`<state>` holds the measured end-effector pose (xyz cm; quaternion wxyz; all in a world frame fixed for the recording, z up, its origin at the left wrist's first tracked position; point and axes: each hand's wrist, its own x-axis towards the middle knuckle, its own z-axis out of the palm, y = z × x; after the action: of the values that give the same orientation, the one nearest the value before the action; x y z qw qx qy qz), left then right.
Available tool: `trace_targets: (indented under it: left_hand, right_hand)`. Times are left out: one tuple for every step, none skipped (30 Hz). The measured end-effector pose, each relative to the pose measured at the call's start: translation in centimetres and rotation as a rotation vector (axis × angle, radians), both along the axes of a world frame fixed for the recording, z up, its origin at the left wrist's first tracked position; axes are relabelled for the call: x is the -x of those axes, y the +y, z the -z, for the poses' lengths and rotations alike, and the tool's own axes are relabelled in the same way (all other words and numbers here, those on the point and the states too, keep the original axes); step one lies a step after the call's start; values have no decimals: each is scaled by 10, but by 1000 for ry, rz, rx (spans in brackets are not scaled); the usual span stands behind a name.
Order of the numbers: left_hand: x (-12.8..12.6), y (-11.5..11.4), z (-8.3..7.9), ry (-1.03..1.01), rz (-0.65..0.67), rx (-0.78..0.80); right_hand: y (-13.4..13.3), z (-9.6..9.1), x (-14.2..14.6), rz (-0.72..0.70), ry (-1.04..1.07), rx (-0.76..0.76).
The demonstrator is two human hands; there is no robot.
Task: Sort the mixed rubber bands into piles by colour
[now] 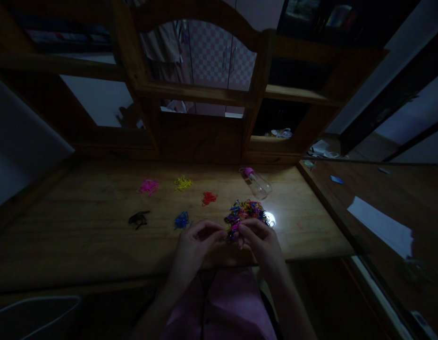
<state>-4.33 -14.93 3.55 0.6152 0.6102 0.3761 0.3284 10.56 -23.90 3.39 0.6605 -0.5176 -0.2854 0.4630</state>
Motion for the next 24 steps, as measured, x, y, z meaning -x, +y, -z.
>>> trace_targets:
  left_hand:
    - [2, 0, 2, 7, -14, 0]
    - [5, 1, 4, 14, -27, 3]
    - [9, 1, 7, 19, -38, 12]
    - [13, 2, 11, 24, -51, 26]
    - [18, 4, 16, 30, -63, 45]
    - [24, 6, 21, 37, -81, 64]
    - [31, 8, 25, 45, -104, 81]
    - [38, 10, 30, 54, -132, 91]
    - [45, 12, 34, 63, -163, 92]
    - [53, 15, 37, 70, -197, 87]
    - [61, 17, 40, 72, -226, 80]
    - [68, 19, 42, 70, -252, 73]
    - [75, 21, 43, 65, -271, 66]
    - [82, 23, 45, 60, -287, 58]
    - [88, 25, 46, 53, -302, 52]
    - [93, 27, 49, 44, -317, 48]
    - [98, 29, 51, 35, -329, 52]
    - [103, 32, 55, 19, -344, 61]
    - [107, 35, 59, -10, -353, 78]
    - [110, 38, 62, -52, -356, 106]
    - [113, 41, 66, -102, -353, 141]
    - [115, 44, 69, -157, -344, 183]
    - [117, 47, 70, -212, -327, 229]
    - [118, 49, 71, -259, -307, 275]
  right_hand:
    - [0, 1, -1, 11, -6, 0]
    - [-1, 2, -2, 29, -17, 2]
    - [-1, 4, -3, 51, -32, 1]
    - [-1, 5, -3, 69, -46, 5]
    - [0, 6, -4, 82, -60, 9]
    - [1, 6, -6, 89, -72, 16]
    - [3, 5, -7, 87, -86, 24]
    - [6, 2, -9, 78, -101, 32]
    - [9, -1, -11, 67, -122, 40]
    - [13, -5, -13, 50, -146, 43]
    - [18, -9, -15, 32, -172, 40]
    - [24, -14, -17, 7, -194, 31]
    - [30, -18, -19, -22, -213, 13]
    - [37, -22, -20, -53, -229, -10]
    - [45, -25, -19, -88, -248, -35]
    - [55, -27, -18, -125, -270, -59]
    - [67, -28, -16, -167, -291, -81]
    - [81, -28, -12, -214, -314, -97]
    - [98, -26, -7, -265, -329, -112]
    - [117, -23, 0, -327, -334, -116]
    - [138, -19, 7, -382, -347, -100]
    - [161, -15, 15, -443, -373, -59]
    - [183, -10, 24, -504, -398, -6]
    - [205, -5, 34, -552, -438, 53]
